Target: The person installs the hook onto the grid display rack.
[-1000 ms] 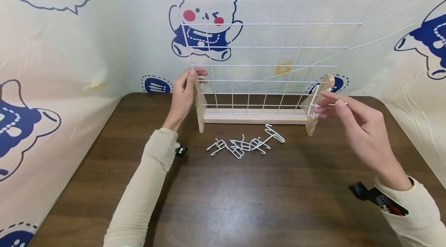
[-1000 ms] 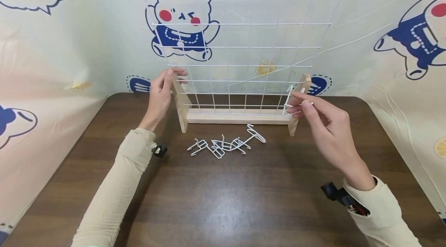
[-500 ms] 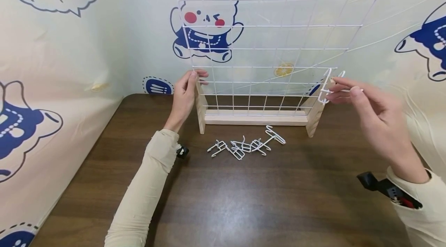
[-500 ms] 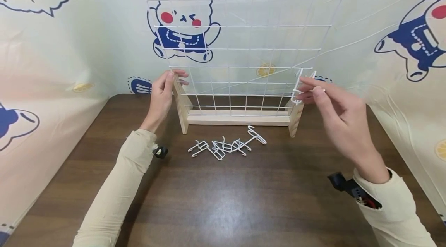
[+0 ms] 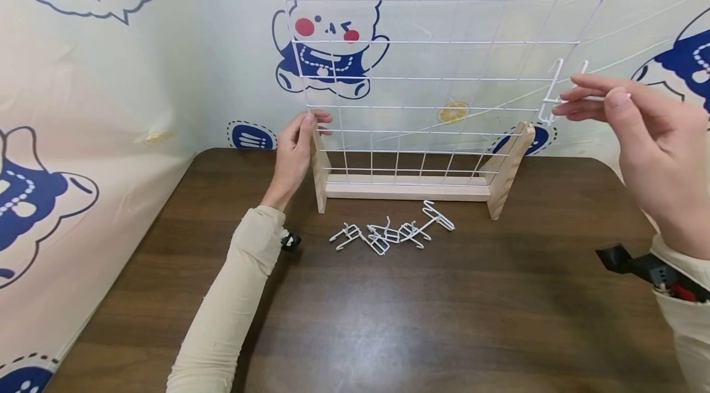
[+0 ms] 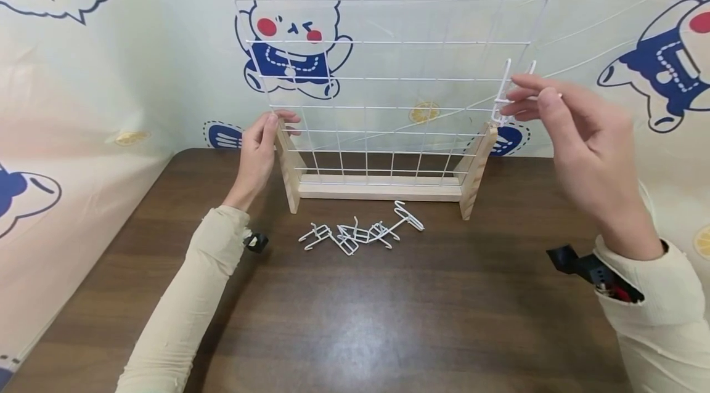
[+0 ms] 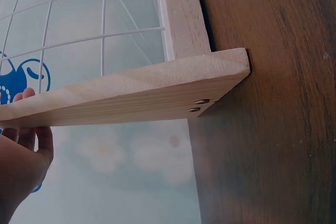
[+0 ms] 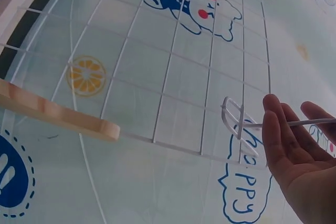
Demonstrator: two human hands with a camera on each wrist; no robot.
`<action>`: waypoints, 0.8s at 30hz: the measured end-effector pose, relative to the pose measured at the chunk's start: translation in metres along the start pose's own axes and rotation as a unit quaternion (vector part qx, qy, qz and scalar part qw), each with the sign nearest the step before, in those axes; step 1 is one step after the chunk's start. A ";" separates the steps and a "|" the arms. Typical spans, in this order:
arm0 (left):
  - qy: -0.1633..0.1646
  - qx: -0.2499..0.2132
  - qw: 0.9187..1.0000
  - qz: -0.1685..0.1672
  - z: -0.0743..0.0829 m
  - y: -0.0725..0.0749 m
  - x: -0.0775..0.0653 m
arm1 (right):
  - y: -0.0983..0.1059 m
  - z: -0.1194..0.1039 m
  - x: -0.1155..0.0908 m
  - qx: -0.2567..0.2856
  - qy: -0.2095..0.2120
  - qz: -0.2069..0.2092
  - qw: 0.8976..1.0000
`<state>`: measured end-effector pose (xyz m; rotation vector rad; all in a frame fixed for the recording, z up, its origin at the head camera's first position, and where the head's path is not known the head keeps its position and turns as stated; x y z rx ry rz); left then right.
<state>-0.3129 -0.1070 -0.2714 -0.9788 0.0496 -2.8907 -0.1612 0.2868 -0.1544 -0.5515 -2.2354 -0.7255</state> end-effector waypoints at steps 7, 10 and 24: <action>0.002 0.008 1.000 0.000 0.001 0.000 -0.001 | -0.001 -0.005 0.020 0.025 -0.006 0.010 1.000; 0.004 0.012 1.000 0.001 0.001 0.001 -0.001 | -0.002 -0.008 0.028 0.027 0.011 0.014 0.999; 0.007 0.010 1.000 0.001 0.000 0.001 0.000 | -0.011 0.006 0.038 0.056 0.050 0.026 0.997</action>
Point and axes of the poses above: each hand's wrist, its own x-axis towards the middle knuckle, its own y-axis out of the back of the hand, z = x × y, the point moved 8 cm from there along x, towards the middle knuckle, and after that the axes turned 12 degrees about z, right-handed, at the moved point
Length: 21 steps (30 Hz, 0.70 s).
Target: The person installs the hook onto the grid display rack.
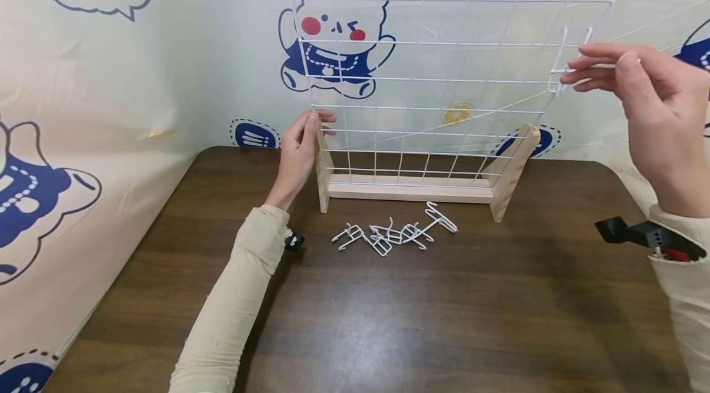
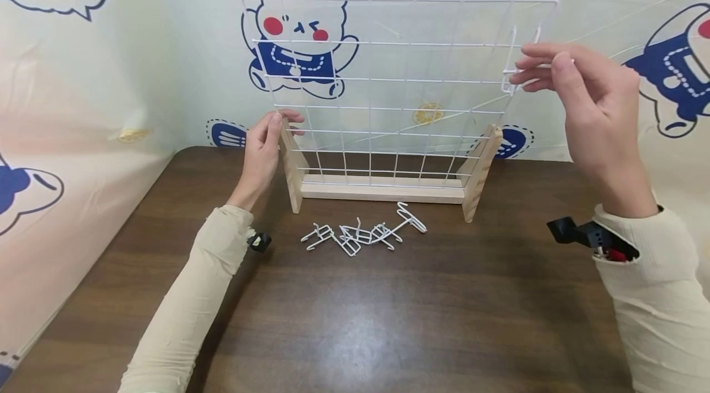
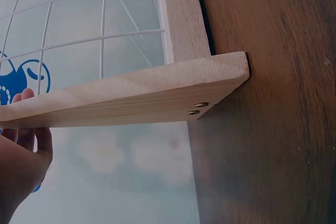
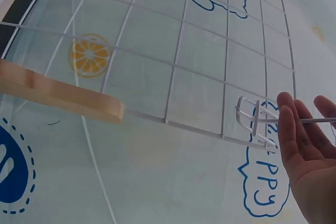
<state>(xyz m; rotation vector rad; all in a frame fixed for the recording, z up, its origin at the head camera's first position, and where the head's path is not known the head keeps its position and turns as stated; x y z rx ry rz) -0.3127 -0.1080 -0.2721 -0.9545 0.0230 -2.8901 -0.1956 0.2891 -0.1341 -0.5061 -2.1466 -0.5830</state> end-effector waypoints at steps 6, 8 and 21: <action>-0.003 -0.005 1.000 0.002 0.000 -0.001 0.000 | -0.007 0.004 -0.020 -0.003 0.012 -0.040 0.999; -0.002 -0.005 1.000 0.002 0.001 -0.001 -0.001 | -0.009 0.008 -0.027 0.000 0.007 -0.049 0.999; -0.003 -0.010 1.000 0.003 0.001 -0.001 0.000 | -0.008 0.005 -0.038 0.013 -0.004 -0.045 0.999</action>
Point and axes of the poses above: each hand's wrist, its own x-axis towards the middle knuckle, its own y-axis out of the back of the hand, z = x × y, the point moved 8 cm from there along x, towards the middle knuckle, and after that the axes turned 12 degrees about z, right-handed, at the moved point
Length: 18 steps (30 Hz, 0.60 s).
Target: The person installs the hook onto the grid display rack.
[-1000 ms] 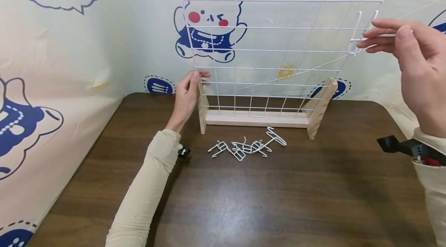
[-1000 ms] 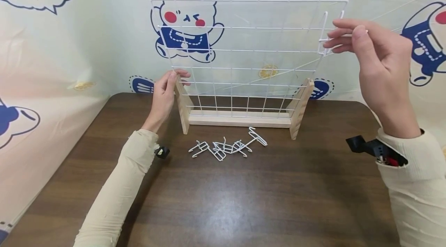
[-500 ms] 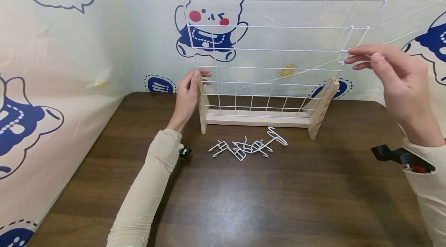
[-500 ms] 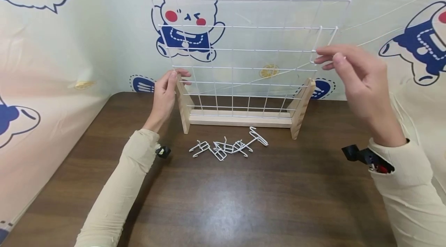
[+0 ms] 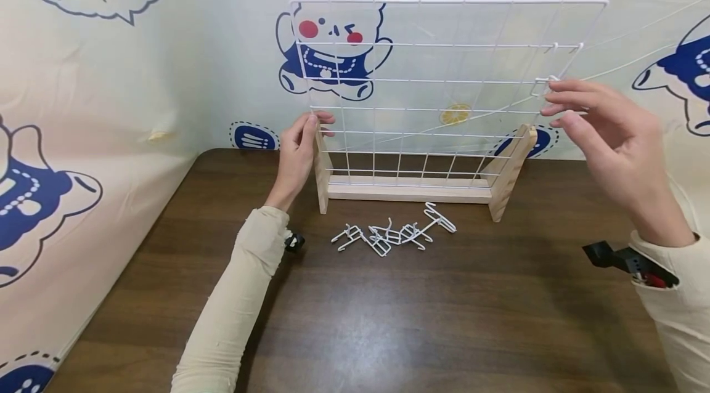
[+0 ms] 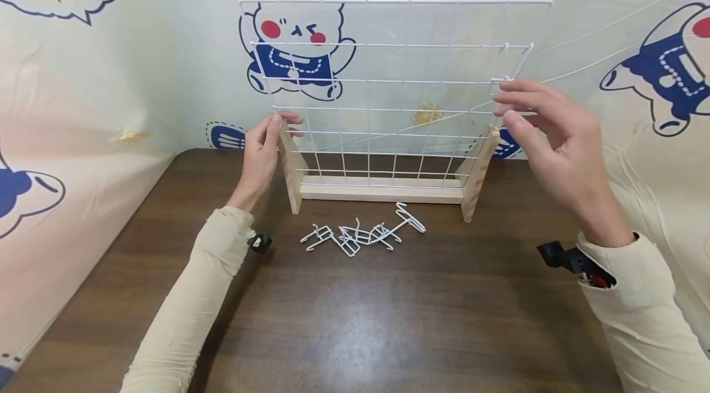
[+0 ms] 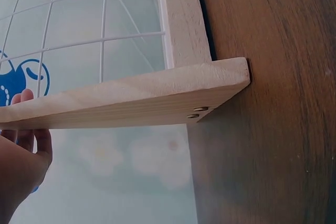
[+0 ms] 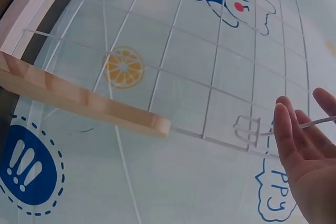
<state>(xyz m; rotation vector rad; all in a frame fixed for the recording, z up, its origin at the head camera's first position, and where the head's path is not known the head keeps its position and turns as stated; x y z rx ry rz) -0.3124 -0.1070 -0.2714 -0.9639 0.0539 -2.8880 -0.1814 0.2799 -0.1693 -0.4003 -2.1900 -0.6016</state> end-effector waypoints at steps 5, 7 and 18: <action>-0.001 0.001 1.000 0.003 -0.001 0.000 0.000 | 0.005 -0.010 -0.004 0.027 0.012 0.013 0.999; -0.002 0.000 1.000 0.004 0.000 0.000 0.001 | 0.006 -0.016 -0.004 0.046 0.022 0.017 0.999; -0.006 -0.001 1.000 0.008 0.001 0.001 0.000 | -0.002 -0.035 -0.019 0.218 0.012 -0.002 0.976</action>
Point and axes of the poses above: each hand's wrist, its own x-axis towards the middle knuckle, its own y-axis out of the back of the hand, z = x × y, the point moved 8 cm from there along x, towards the middle knuckle, and after that the axes turned 12 degrees about z, right-handed, at the moved point
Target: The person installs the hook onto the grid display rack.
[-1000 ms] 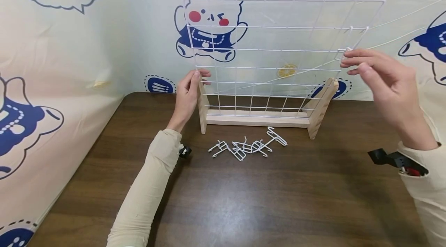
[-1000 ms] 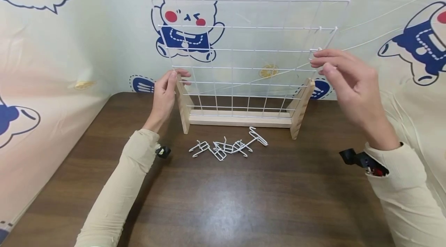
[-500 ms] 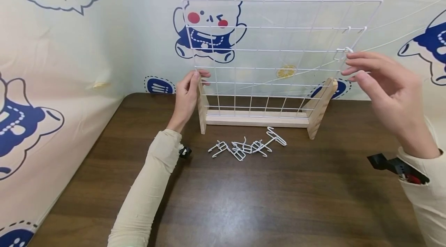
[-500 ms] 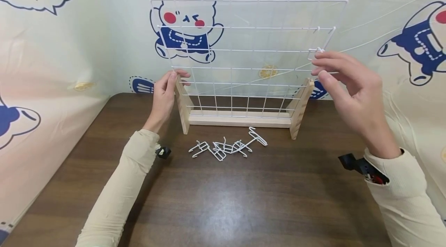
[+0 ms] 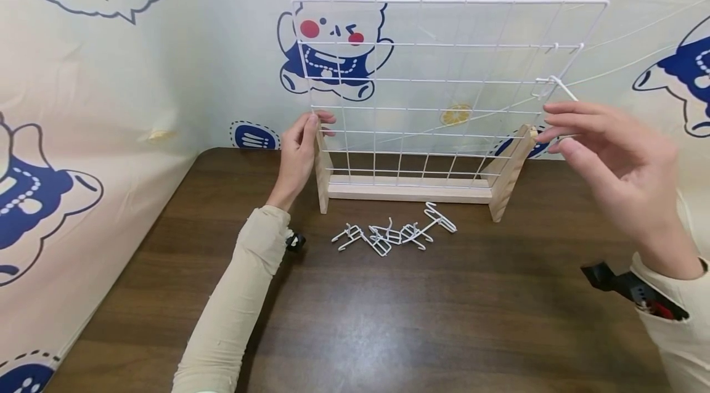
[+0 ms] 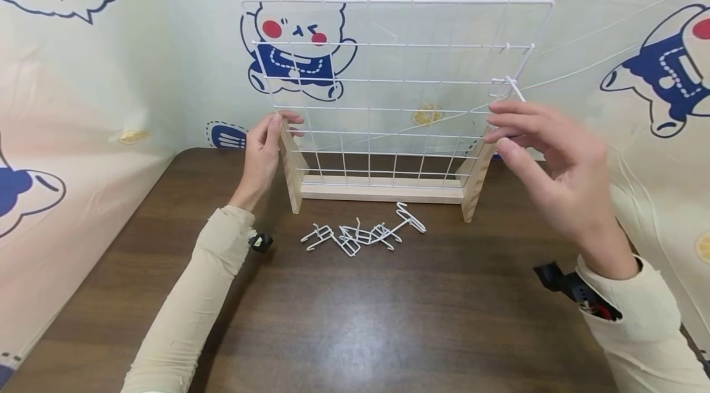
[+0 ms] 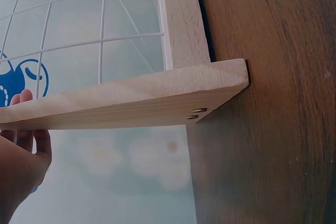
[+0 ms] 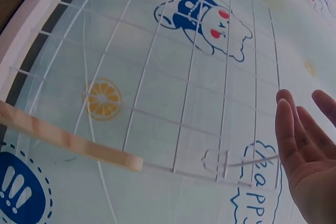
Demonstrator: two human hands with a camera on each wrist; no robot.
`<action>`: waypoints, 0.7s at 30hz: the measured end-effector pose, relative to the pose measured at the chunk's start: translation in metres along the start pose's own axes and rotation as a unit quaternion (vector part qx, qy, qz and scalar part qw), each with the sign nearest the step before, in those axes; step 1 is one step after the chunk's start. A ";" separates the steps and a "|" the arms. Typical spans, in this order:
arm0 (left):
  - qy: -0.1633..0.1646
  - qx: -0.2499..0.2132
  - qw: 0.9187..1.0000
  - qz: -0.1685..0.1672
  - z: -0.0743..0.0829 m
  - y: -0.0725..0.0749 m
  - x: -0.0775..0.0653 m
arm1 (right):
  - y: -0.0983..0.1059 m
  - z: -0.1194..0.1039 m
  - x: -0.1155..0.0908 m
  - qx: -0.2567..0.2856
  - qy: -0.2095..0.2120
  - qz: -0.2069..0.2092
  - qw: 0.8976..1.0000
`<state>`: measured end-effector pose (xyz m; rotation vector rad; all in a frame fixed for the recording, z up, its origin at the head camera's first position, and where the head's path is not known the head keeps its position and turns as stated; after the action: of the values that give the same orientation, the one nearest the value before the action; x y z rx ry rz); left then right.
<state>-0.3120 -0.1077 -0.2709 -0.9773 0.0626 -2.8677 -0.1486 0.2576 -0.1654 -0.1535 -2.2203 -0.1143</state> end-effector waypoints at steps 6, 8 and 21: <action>0.000 0.001 1.000 -0.001 0.000 -0.001 -0.001 | -0.011 0.002 -0.012 0.030 -0.006 -0.031 0.999; 0.002 0.002 1.000 0.000 0.000 -0.001 -0.001 | -0.014 0.004 -0.015 0.028 -0.005 -0.038 0.999; 0.004 -0.006 1.000 0.001 0.000 -0.001 -0.001 | -0.042 0.002 -0.032 -0.141 0.019 -0.086 0.986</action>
<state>-0.3116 -0.1068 -0.2713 -0.9671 0.0822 -2.8722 -0.1370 0.2140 -0.1927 -0.1124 -2.1674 -0.5230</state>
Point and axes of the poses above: each hand's wrist, its own x-axis towards the middle knuckle, its own y-axis out of the back of the hand, z = x × y, the point moved 8 cm from there along x, towards the middle knuckle, and after that the axes turned 12 degrees about z, right-handed, at the moved point
